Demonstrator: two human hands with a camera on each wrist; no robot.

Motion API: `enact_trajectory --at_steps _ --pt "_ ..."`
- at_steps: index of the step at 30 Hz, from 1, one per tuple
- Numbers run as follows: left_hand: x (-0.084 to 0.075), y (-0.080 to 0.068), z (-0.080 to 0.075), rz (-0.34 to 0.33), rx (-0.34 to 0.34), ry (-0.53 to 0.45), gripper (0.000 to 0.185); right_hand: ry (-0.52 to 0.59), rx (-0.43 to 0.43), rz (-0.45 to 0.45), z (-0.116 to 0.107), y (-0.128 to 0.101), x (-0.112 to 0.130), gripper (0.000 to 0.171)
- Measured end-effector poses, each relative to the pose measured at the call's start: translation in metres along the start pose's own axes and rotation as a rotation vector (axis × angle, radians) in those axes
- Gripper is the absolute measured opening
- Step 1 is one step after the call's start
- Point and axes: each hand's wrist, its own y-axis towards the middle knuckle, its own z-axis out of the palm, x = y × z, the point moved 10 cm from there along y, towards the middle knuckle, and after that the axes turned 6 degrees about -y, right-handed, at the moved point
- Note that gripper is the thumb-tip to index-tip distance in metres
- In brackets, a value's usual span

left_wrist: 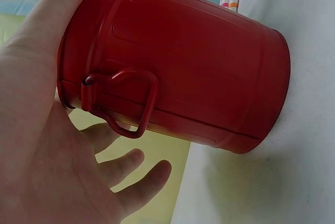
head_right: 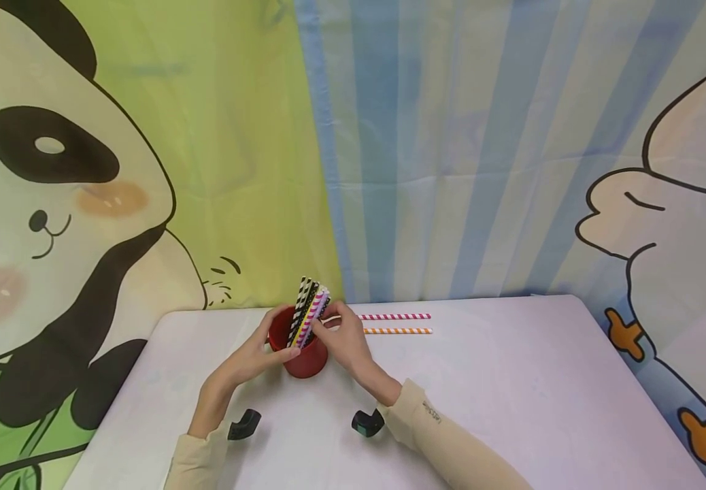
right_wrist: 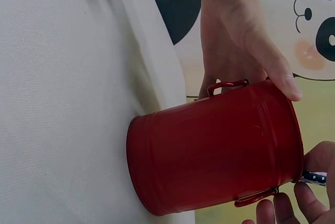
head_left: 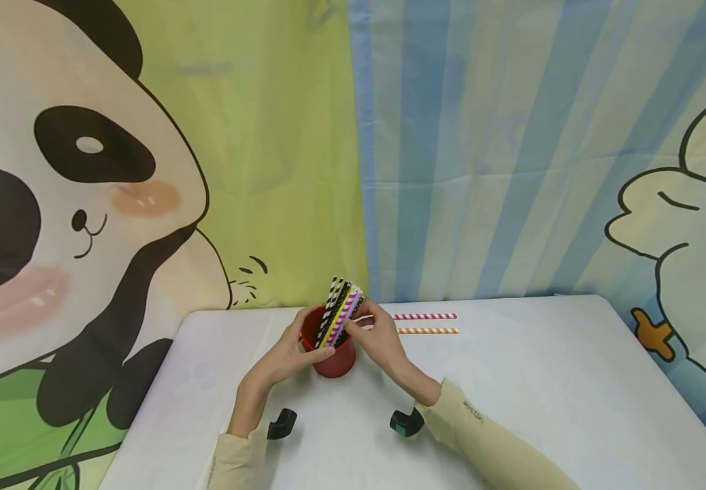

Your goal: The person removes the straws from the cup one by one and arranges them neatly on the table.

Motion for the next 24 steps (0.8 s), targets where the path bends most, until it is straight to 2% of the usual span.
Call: enact_trajectory --at_steps 8,16,24 --pt "-0.0016 0.0032 0.0019 0.001 0.013 -0.006 0.089 0.033 -0.008 0.005 -0.0026 0.0017 -0.0008 0.014" --pt "-0.0011 -0.0008 -0.0002 -0.005 0.000 -0.009 0.087 0.053 -0.008 -0.012 0.0013 0.0033 0.0026 0.015" --pt "0.0029 0.0006 -0.0010 -0.015 -0.008 -0.004 0.091 0.044 -0.004 0.012 0.0016 0.0024 0.0048 0.018"
